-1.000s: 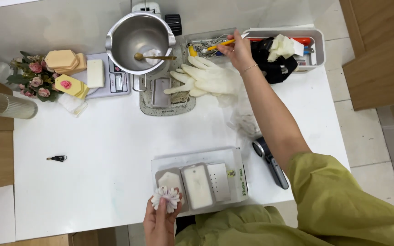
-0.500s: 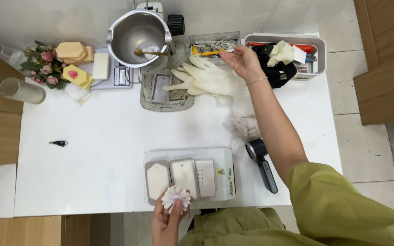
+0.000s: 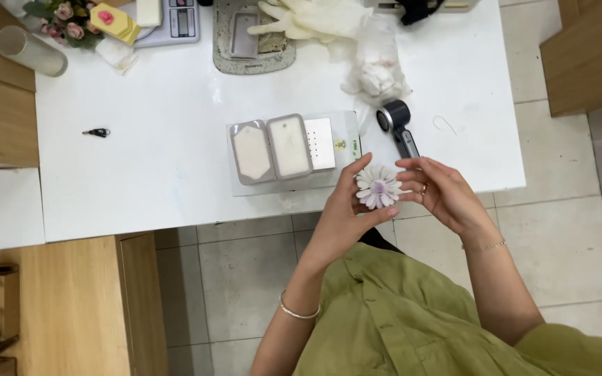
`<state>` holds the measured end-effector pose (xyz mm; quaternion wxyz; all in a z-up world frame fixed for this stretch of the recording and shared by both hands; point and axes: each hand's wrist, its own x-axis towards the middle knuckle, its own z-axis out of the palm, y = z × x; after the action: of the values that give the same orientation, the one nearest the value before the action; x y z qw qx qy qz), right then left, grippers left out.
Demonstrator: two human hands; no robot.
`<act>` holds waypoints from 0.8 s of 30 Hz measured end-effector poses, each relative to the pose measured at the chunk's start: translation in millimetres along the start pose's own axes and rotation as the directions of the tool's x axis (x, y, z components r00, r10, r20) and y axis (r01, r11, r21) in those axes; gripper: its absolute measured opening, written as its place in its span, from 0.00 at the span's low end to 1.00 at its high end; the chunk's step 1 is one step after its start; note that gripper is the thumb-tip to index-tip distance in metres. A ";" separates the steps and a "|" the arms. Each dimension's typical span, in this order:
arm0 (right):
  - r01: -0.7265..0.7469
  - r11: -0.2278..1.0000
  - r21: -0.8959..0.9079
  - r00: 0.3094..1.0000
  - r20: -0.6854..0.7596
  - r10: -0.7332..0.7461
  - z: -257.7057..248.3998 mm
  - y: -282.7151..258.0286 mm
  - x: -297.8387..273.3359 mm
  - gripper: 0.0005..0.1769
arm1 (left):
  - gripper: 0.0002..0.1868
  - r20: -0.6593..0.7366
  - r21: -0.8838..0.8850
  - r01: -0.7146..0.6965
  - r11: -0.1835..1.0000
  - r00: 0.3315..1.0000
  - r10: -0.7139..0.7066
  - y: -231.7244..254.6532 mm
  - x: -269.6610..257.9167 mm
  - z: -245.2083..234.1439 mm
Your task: Refining the details of a flower-shaped candle with a sculpting tool and then placing it on a display shelf.
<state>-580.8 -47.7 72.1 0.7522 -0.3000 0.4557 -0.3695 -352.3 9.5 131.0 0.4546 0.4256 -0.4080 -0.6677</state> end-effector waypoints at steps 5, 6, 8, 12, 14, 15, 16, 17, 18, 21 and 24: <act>0.021 0.946 0.323 0.999 -0.050 -0.005 -32.7 39.5 -66.7 0.22 | 0.45 0.110 0.121 0.000 0.993 0.994 -0.014 1.0 -2.8 42.7; 0.038 0.943 0.330 0.997 -0.070 -0.016 -31.0 34.4 -75.9 0.22 | 0.45 0.134 0.123 0.002 0.992 0.991 -0.018 -4.1 -1.6 50.9; 0.057 0.912 0.405 0.995 -0.099 -0.018 -27.0 24.9 -90.4 0.23 | 0.40 0.156 0.087 -0.024 0.996 0.988 0.010 -14.2 1.3 66.1; 0.159 0.883 0.442 0.985 -0.135 -0.110 -48.3 10.4 -117.9 0.24 | 0.38 0.201 0.127 -0.065 0.990 0.979 0.039 -18.0 14.1 105.8; 0.232 0.876 0.422 0.968 -0.190 -0.165 -62.7 -5.2 -129.0 0.24 | 0.36 0.233 0.094 -0.066 0.993 0.972 0.043 -14.5 25.7 132.2; 0.246 0.871 0.425 0.964 -0.201 -0.174 -75.6 -10.8 -132.1 0.24 | 0.36 0.248 0.098 -0.067 0.993 0.968 0.041 -15.8 33.1 147.1; 0.272 0.869 0.412 0.954 -0.237 -0.186 -89.6 -16.5 -134.9 0.23 | 0.36 0.264 0.100 -0.074 0.992 0.964 0.046 -17.6 41.2 162.8; 0.294 0.870 0.395 0.942 -0.272 -0.195 -106.3 -23.0 -139.0 0.21 | 0.35 0.276 0.098 -0.080 0.992 0.960 0.050 -21.1 49.3 180.9; 0.304 0.867 0.394 0.938 -0.284 -0.200 -121.6 -28.7 -140.9 0.21 | 0.35 0.289 0.097 -0.079 0.992 0.956 0.048 -22.1 60.0 197.7; 0.335 0.870 0.362 0.929 -0.279 -0.241 -183.5 -57.0 -151.9 0.19 | 0.35 0.283 0.118 -0.202 0.972 0.945 0.162 -35.8 90.5 261.2; 0.351 0.876 0.330 0.927 -0.253 -0.276 -247.1 -91.8 -159.2 0.19 | 0.37 0.276 0.183 -0.279 0.943 0.935 0.223 -52.7 121.9 324.0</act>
<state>-880.5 5.8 118.3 0.6756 -0.1847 0.3959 -0.5938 -697.7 -42.3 156.6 0.4314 0.3291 -0.5848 -0.6029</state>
